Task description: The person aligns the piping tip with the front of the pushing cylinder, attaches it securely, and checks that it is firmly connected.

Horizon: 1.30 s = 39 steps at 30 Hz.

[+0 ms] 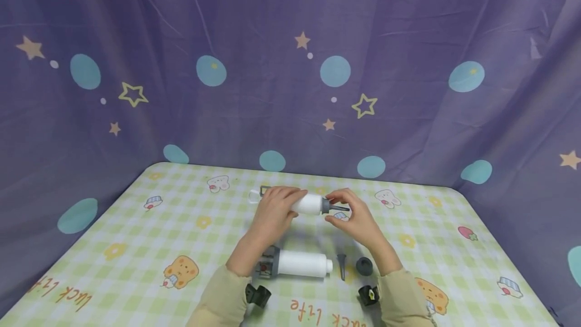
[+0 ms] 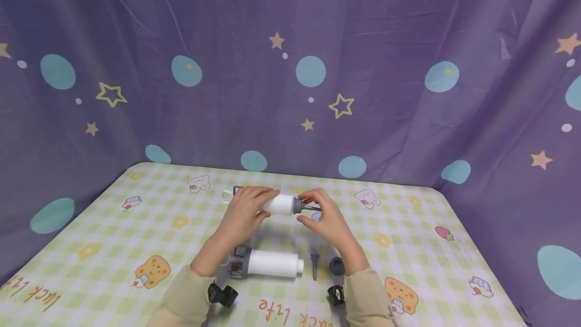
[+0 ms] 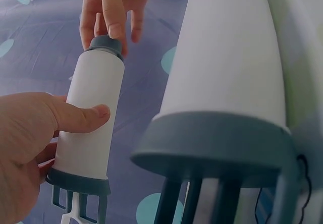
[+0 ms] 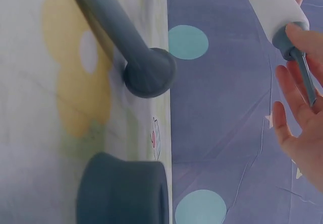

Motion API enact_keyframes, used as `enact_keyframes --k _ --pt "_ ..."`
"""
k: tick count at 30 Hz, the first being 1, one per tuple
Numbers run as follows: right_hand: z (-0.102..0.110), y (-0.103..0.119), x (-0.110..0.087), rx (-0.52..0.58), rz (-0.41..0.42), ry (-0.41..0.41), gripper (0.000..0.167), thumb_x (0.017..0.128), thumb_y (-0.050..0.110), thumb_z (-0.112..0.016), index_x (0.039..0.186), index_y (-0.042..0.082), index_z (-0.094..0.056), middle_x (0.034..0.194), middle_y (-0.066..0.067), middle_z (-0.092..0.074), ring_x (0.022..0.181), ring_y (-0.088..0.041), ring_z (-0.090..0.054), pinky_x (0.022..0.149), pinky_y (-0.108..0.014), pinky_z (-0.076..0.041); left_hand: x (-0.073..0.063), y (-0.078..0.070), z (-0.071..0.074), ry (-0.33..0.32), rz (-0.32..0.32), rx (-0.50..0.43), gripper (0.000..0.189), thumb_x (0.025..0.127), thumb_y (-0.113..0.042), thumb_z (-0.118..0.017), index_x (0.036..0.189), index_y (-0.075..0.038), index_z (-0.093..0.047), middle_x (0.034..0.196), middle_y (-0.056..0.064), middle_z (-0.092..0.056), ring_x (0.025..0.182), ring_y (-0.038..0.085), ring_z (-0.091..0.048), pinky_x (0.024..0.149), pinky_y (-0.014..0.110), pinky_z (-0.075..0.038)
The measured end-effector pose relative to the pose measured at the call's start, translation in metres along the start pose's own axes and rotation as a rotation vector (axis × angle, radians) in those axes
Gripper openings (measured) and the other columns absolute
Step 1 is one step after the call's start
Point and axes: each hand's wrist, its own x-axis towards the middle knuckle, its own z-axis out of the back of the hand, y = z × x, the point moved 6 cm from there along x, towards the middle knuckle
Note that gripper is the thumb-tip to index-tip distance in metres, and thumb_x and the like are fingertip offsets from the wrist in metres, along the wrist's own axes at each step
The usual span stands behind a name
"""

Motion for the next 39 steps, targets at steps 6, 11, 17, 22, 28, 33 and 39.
enact_keyframes --k 6,11,17,22,28,33,39 --pt "-0.001 -0.013 -0.002 -0.004 -0.032 -0.001 0.036 0.076 0.013 -0.073 0.110 0.015 -0.059 0.103 0.005 -0.059 0.094 -0.013 -0.057 0.084 -0.040 -0.046 -0.001 0.000 0.000 0.004 0.000 -0.004 0.055 0.069 -0.012 -0.078 0.121 -0.017 -0.059 0.115 0.000 -0.061 0.107 0.019 -0.054 0.094 0.038 -0.039" --pt "-0.001 -0.013 -0.003 -0.026 -0.075 0.008 0.035 0.079 0.017 -0.071 0.112 0.011 -0.058 0.104 0.004 -0.062 0.094 -0.012 -0.058 0.085 -0.041 -0.046 -0.001 -0.002 0.000 -0.002 -0.005 -0.007 0.055 0.069 -0.012 -0.078 0.121 -0.017 -0.059 0.115 0.000 -0.061 0.107 0.019 -0.054 0.094 0.038 -0.039" --pt "0.002 0.010 -0.002 -0.044 -0.110 0.024 0.028 0.083 0.012 -0.065 0.109 0.003 -0.058 0.100 -0.008 -0.064 0.091 -0.022 -0.060 0.083 -0.044 -0.047 -0.001 -0.004 0.001 -0.011 -0.011 0.003 0.055 0.068 -0.012 -0.078 0.120 -0.017 -0.060 0.114 0.001 -0.062 0.106 0.018 -0.055 0.094 0.038 -0.039" --pt "0.003 0.019 -0.002 -0.041 -0.156 0.042 0.021 0.087 0.010 -0.060 0.105 0.001 -0.060 0.095 -0.011 -0.066 0.087 -0.023 -0.061 0.082 -0.045 -0.048 -0.001 -0.006 0.000 -0.007 -0.014 0.014 0.055 0.068 -0.012 -0.078 0.120 -0.017 -0.060 0.114 0.000 -0.062 0.106 0.018 -0.055 0.094 0.037 -0.039" --pt "0.000 -0.003 -0.002 -0.075 -0.198 0.035 0.014 0.091 0.015 -0.055 0.096 0.007 -0.064 0.086 -0.004 -0.067 0.077 -0.016 -0.061 0.074 -0.034 -0.051 -0.001 -0.008 0.000 -0.015 -0.027 0.014 0.056 0.068 -0.012 -0.078 0.120 -0.018 -0.060 0.114 -0.001 -0.061 0.106 0.018 -0.054 0.094 0.036 -0.040" --pt "-0.004 -0.024 -0.005 -0.054 -0.228 0.057 0.022 0.095 0.024 -0.047 0.084 0.015 -0.064 0.075 -0.001 -0.065 0.068 -0.015 -0.060 0.059 -0.028 -0.052 -0.001 -0.010 0.001 -0.005 -0.032 0.018 0.057 0.068 -0.011 -0.078 0.121 -0.019 -0.059 0.115 -0.002 -0.061 0.107 0.018 -0.054 0.095 0.036 -0.039" --pt "-0.002 -0.025 -0.007 -0.112 -0.234 0.051 0.030 0.097 0.032 -0.042 0.082 0.019 -0.064 0.077 0.001 -0.063 0.071 -0.022 -0.060 0.061 -0.028 -0.049 0.000 -0.014 0.002 -0.005 -0.044 0.024 0.057 0.068 -0.010 -0.078 0.121 -0.018 -0.059 0.114 -0.001 -0.062 0.107 0.019 -0.054 0.095 0.037 -0.039"
